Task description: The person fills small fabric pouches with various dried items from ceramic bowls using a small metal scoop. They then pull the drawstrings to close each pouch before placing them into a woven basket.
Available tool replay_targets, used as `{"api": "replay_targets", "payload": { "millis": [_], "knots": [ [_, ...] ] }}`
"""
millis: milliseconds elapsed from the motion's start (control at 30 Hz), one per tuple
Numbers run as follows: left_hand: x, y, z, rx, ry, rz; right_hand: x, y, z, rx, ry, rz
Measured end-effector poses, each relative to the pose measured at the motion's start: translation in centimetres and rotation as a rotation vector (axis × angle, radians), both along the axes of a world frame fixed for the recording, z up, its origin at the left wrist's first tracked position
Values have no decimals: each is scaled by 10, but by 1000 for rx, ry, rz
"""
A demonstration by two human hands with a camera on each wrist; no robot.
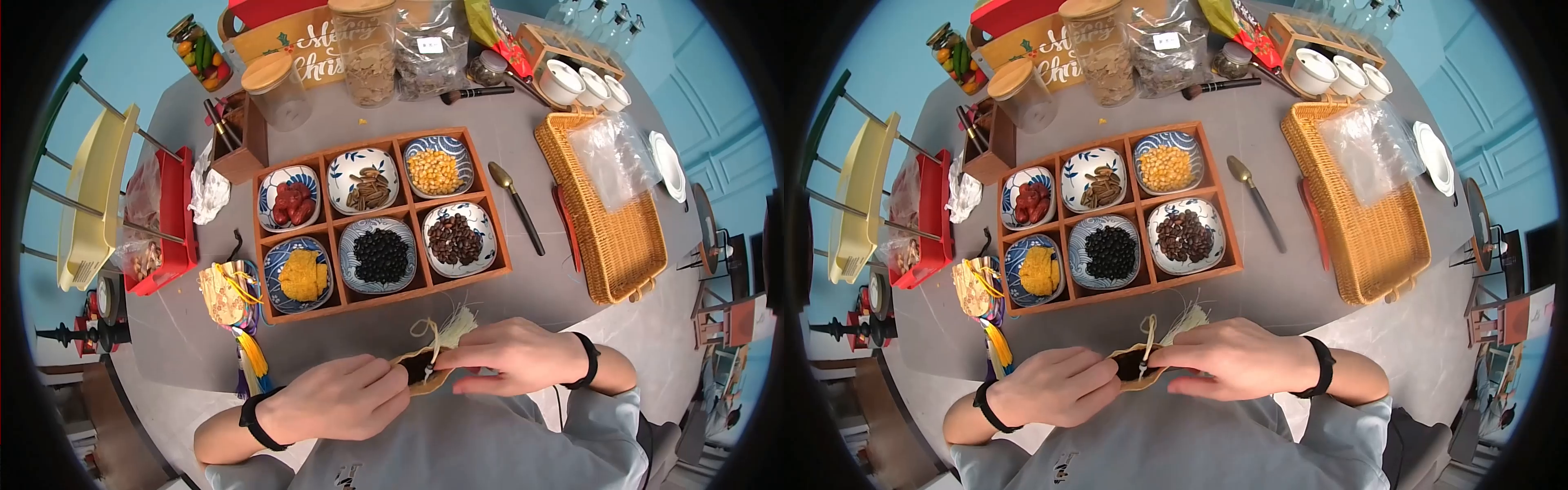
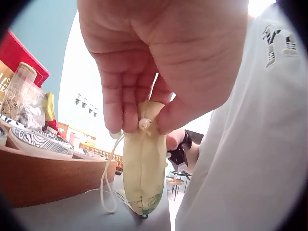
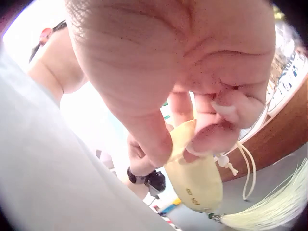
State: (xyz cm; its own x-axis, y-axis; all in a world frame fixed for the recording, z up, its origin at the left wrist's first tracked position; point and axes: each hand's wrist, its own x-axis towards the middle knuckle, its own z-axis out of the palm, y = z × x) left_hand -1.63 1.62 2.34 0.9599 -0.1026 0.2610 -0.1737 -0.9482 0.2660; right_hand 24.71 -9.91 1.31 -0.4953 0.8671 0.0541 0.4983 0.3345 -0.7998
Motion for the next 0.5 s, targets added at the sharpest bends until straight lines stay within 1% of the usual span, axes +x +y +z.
{"api": "replay_targets", "payload": {
  "millis": [33, 133, 167, 267, 300, 400, 500],
  "knots": [
    [1, 0, 2, 12, -24, 2, 4, -1, 3, -134, 150, -2],
    [3, -3, 5, 32, -75, 16, 10, -1, -6, -18, 244, -275],
    [4, -2, 6, 30, -78, 21, 14, -1, -11, -61, 192, -271],
    [7, -1, 6, 28, -85, 27, 6, -3, -21, -485, 621, -228],
    [8, -2, 5, 22, -85, 27, 3, -5, -24, -524, 625, -175],
    [9, -3, 0, 22, -105, 30, -6, -3, -33, -498, 739, -120],
    [10, -2, -1, 13, -86, 35, -7, 0, -23, -324, 812, -141]
  ]
}}
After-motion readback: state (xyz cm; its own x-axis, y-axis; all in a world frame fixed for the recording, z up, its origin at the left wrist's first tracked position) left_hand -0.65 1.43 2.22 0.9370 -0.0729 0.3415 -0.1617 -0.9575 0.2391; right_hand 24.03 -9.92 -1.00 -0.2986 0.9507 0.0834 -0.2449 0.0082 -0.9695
